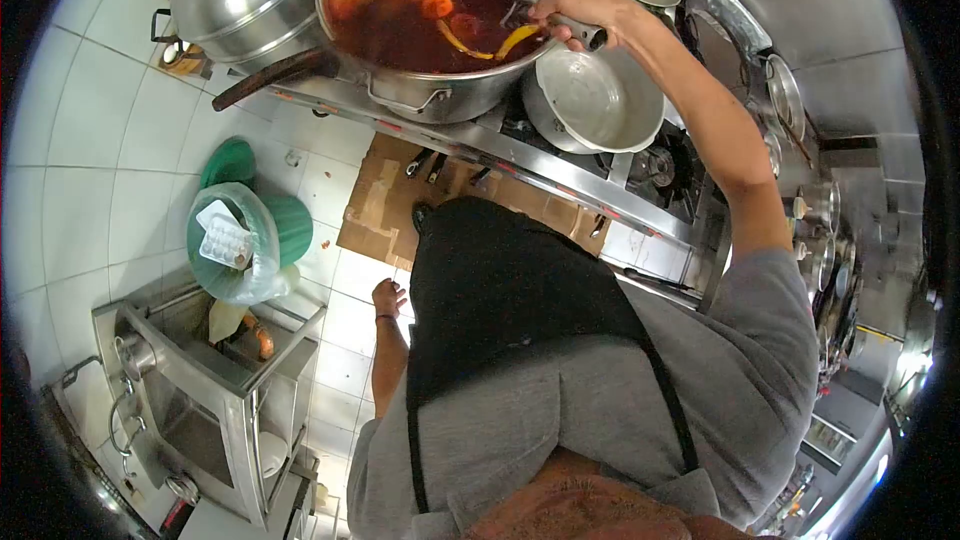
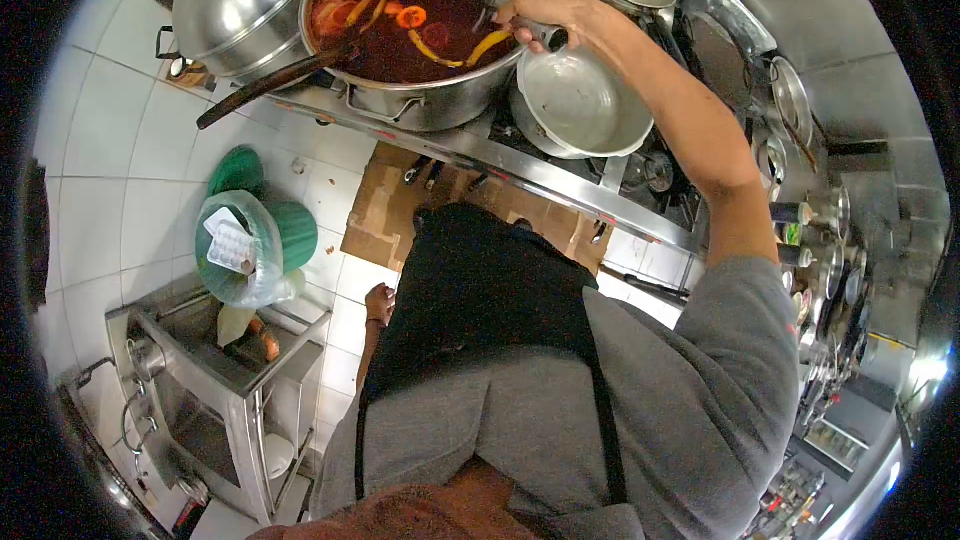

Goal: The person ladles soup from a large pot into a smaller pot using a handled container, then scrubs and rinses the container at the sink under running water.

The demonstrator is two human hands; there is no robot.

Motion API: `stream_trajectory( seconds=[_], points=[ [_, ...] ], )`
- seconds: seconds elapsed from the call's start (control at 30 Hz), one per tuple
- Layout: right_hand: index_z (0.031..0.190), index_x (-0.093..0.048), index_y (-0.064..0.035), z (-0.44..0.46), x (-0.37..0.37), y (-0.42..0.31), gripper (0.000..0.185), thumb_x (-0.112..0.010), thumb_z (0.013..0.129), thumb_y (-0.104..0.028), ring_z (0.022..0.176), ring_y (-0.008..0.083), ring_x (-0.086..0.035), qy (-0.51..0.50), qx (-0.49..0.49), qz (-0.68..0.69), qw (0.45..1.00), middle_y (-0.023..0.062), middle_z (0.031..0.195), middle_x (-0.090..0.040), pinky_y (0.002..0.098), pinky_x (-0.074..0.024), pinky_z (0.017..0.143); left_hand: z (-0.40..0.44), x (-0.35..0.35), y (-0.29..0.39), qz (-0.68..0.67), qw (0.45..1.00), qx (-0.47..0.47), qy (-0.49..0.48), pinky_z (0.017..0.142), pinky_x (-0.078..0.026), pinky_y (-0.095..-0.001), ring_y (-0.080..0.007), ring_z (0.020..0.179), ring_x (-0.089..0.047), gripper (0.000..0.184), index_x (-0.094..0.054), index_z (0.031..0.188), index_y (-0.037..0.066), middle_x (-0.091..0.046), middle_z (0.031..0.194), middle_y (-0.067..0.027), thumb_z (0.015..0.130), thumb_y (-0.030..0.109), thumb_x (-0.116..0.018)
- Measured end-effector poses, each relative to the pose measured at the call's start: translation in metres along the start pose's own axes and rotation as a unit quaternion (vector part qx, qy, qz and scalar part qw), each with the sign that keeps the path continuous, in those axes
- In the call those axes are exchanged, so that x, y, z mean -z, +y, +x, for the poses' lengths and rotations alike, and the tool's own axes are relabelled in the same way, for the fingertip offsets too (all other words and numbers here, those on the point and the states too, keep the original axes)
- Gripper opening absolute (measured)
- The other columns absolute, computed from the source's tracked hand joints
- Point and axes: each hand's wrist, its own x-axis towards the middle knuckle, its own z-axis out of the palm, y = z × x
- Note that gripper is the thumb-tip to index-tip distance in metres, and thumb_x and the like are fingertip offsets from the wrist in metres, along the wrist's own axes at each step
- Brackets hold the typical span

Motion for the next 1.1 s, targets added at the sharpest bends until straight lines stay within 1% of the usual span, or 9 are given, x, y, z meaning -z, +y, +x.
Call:
stream_trajectory(
  seconds=[0.03,0.13,0.3,0.53,0.7,0.87,0.97,1.03,1.1],
  points=[
    [0.086,-0.053,0.0004,-0.004,-0.004,-0.005,0.019,-0.059,0.088,-0.017,0.042,0.0068,-0.043,-0.018,-0.011,0.039,0.999,0.0022,0.066,-0.05,0.0233,-0.0359,0.033,-0.004,0.002,-0.005,0.029,0.999,-0.03,-0.021,0.056,-0.048,-0.034,-0.0181,0.07,-0.058,0.018,-0.056,0.105,0.013,-0.056,0.084,-0.0016,0.093,0.022,-0.045],
    [0.086,-0.051,0.0011,-0.003,-0.01,-0.002,0.015,-0.057,0.089,-0.013,0.042,0.005,-0.042,-0.081,-0.02,0.261,0.962,0.0024,0.068,-0.05,0.02,-0.0327,0.032,-0.015,-0.005,-0.025,0.129,0.986,-0.102,0.009,0.056,-0.045,-0.0323,-0.0169,0.065,-0.053,0.01,-0.054,0.086,0.013,-0.052,0.077,-0.0007,0.09,0.016,-0.046],
    [0.092,-0.042,0.0021,0.003,-0.014,0.007,0.011,-0.048,0.094,-0.007,0.045,0.0039,-0.042,-0.21,-0.049,0.56,0.8,0.0027,0.07,-0.045,0.0173,-0.0339,0.033,0.0,0.002,-0.065,-0.068,0.997,0.035,0.006,0.047,-0.038,-0.0309,-0.0147,0.056,-0.046,0.019,-0.048,0.068,0.015,-0.044,0.065,0.001,0.085,0.01,-0.044],
    [0.097,-0.038,0.0063,-0.005,-0.023,0.019,0.018,-0.049,0.094,-0.007,0.043,0.0054,-0.041,-0.256,-0.032,0.657,0.709,0.0043,0.073,-0.044,0.0192,-0.0333,0.034,0.013,0.016,-0.101,-0.05,0.997,0.028,-0.049,0.045,-0.039,-0.0334,-0.0167,0.054,-0.048,0.016,-0.048,0.065,0.015,-0.046,0.062,-0.0005,0.081,0.016,-0.051],
    [0.092,-0.04,0.004,-0.014,-0.035,0.027,0.015,-0.049,0.095,-0.008,0.043,0.0045,-0.04,-0.275,0.019,0.668,0.691,0.0026,0.071,-0.044,0.0191,-0.0316,0.034,-0.029,0.017,-0.09,0.405,0.828,-0.383,0.061,0.055,-0.047,-0.0364,-0.0264,0.062,-0.059,0.017,-0.052,0.066,0.013,-0.056,0.065,-0.0034,0.066,0.025,-0.063],
    [0.086,-0.043,-0.0005,-0.022,-0.044,0.03,0.011,-0.049,0.093,-0.006,0.042,0.0022,-0.037,-0.257,0.076,0.632,0.727,-0.0005,0.068,-0.043,0.0189,-0.0283,0.033,-0.032,0.025,-0.089,0.338,0.869,-0.36,0.016,0.055,-0.047,-0.0387,-0.0274,0.065,-0.059,0.014,-0.054,0.068,0.013,-0.055,0.066,-0.0062,0.066,0.023,-0.064],
    [0.082,-0.045,-0.0016,-0.026,-0.044,0.033,0.011,-0.05,0.092,-0.005,0.042,0.0013,-0.036,-0.242,0.112,0.596,0.757,-0.0017,0.067,-0.042,0.0189,-0.027,0.033,-0.036,0.027,-0.082,0.461,0.761,-0.454,0.039,0.049,-0.042,-0.0376,-0.0244,0.058,-0.055,0.012,-0.052,0.068,0.013,-0.049,0.063,-0.0048,0.073,0.019,-0.061],
    [0.08,-0.045,-0.0017,-0.033,-0.044,0.029,0.013,-0.051,0.092,-0.005,0.042,0.0009,-0.036,-0.238,0.117,0.592,0.761,-0.0019,0.067,-0.042,0.0185,-0.027,0.033,-0.065,0.013,-0.059,0.212,0.949,-0.234,0.0,0.047,-0.038,-0.0349,-0.0201,0.056,-0.05,0.01,-0.051,0.07,0.014,-0.046,0.063,-0.0019,0.078,0.016,-0.057],
    [0.08,-0.046,-0.0015,-0.035,-0.042,0.029,0.013,-0.051,0.091,-0.005,0.042,0.0008,-0.036,-0.238,0.124,0.589,0.763,-0.0021,0.066,-0.042,0.0182,-0.027,0.033,-0.07,0.006,-0.048,0.09,0.99,-0.109,-0.021,0.046,-0.035,-0.0322,-0.0164,0.055,-0.047,0.013,-0.05,0.071,0.015,-0.044,0.065,0.0002,0.083,0.013,-0.051]
  ],
)
